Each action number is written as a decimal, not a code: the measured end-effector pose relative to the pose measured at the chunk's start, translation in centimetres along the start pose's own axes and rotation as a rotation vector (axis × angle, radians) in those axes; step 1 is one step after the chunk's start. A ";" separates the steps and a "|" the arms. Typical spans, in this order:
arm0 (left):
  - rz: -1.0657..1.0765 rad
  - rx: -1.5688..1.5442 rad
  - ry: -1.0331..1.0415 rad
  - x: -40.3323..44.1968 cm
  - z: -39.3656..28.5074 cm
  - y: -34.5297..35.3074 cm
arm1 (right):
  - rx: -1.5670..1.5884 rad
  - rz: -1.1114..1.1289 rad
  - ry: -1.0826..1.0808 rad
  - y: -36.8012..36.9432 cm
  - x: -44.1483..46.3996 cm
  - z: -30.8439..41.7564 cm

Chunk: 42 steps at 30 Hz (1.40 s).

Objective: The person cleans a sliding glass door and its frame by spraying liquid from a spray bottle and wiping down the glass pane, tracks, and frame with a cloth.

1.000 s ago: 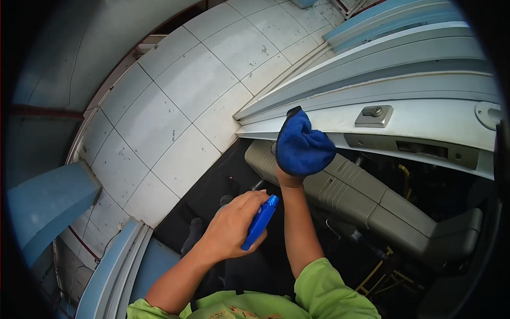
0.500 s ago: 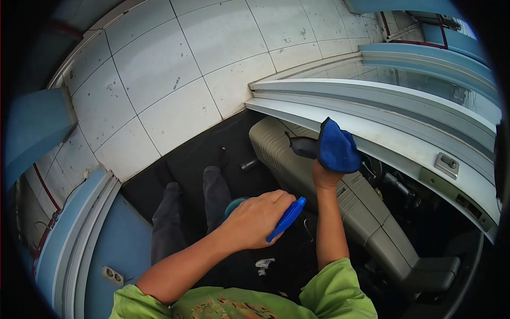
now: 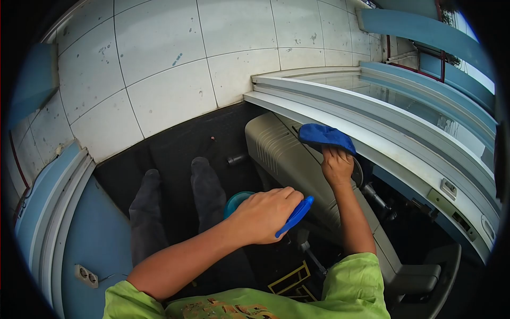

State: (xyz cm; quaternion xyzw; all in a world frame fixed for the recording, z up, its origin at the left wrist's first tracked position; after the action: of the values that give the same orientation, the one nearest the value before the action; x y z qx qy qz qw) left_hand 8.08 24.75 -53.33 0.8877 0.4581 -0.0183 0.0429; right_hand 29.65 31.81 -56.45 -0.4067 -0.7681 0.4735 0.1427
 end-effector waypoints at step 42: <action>0.247 0.306 0.087 8.6 32.2 -7.1 | 0.289 -1.093 1.095 30.6 6.9 19.3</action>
State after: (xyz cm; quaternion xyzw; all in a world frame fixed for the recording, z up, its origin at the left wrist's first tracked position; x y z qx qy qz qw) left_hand 7.55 32.84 -86.45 0.9332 0.3390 -0.0442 -0.1106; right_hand 28.61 32.03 -93.23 -0.1242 -0.6106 0.1635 0.7649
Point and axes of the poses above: each hand's wrist, its own x-axis towards the middle knuckle, its own y-axis out of the palm, z = x × y, the point moved 7 cm from there along x, towards the middle knuckle, and after that the axes turned 5 degrees about -z, right-handed, at the moved point
